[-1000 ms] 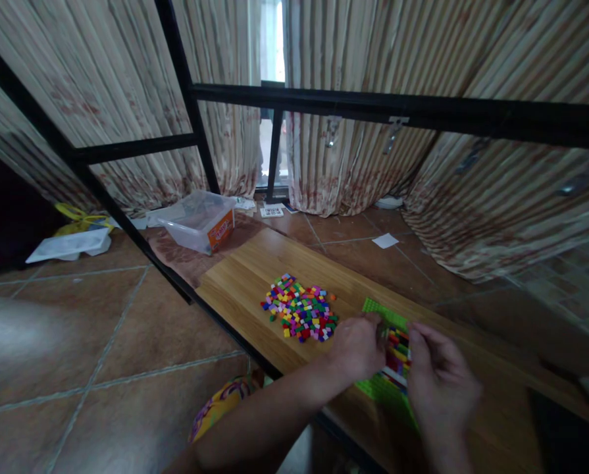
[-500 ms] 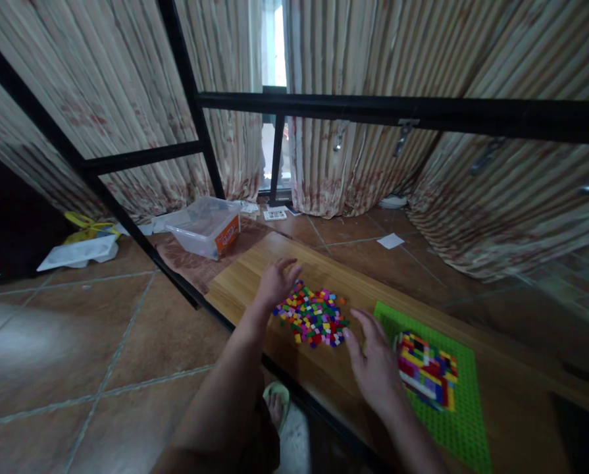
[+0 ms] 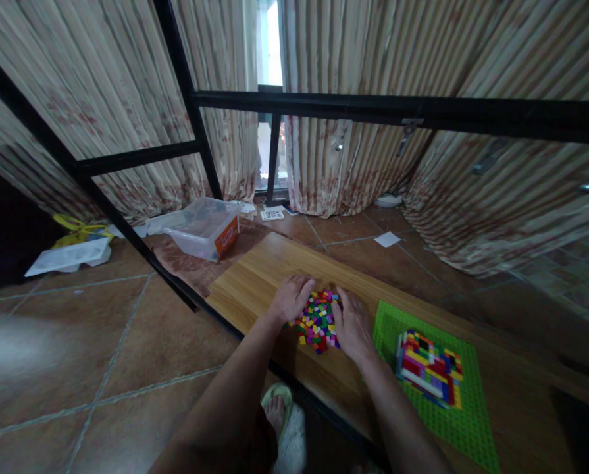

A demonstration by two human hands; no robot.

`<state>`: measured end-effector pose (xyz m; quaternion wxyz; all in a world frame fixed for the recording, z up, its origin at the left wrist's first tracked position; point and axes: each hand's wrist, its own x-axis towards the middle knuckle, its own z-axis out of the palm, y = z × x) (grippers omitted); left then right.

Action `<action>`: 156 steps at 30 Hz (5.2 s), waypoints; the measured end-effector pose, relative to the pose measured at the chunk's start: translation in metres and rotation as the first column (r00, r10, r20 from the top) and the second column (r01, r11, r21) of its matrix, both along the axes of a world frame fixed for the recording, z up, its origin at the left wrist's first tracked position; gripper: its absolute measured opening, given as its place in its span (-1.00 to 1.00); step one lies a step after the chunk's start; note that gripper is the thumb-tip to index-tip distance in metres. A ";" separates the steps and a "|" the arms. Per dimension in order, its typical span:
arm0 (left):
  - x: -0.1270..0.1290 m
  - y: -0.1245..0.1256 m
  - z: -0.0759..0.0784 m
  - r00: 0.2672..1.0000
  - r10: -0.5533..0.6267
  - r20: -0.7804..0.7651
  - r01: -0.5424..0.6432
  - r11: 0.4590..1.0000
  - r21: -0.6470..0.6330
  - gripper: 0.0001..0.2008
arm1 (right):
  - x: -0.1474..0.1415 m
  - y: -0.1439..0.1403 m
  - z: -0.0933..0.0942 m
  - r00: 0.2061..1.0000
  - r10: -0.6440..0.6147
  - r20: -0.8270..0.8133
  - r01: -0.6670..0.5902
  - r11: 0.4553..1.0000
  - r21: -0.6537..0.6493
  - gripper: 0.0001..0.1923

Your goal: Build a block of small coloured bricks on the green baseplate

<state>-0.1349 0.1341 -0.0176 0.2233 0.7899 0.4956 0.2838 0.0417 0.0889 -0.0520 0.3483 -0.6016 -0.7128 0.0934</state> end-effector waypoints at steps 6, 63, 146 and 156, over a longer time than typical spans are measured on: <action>0.014 -0.005 0.001 0.997 -0.074 -0.020 0.074 0.997 0.005 -0.56 | 0.003 -0.007 0.004 0.997 -0.027 -0.068 0.025 0.999 -0.033 -0.56; 0.124 -0.084 0.058 0.767 -0.196 0.610 0.386 0.902 -0.195 -0.86 | 0.072 -0.089 0.093 0.686 -0.185 -0.704 0.216 0.975 -0.046 -0.85; 0.176 -0.091 0.038 0.975 0.016 0.221 0.068 0.928 -0.367 -0.49 | 0.135 -0.108 0.037 0.787 -0.339 -0.515 0.314 0.939 -0.139 -0.87; 0.184 -0.092 0.037 0.961 0.097 0.259 0.013 0.919 -0.395 -0.42 | 0.133 -0.101 0.033 0.607 -0.455 -0.652 0.361 0.888 -0.284 -0.75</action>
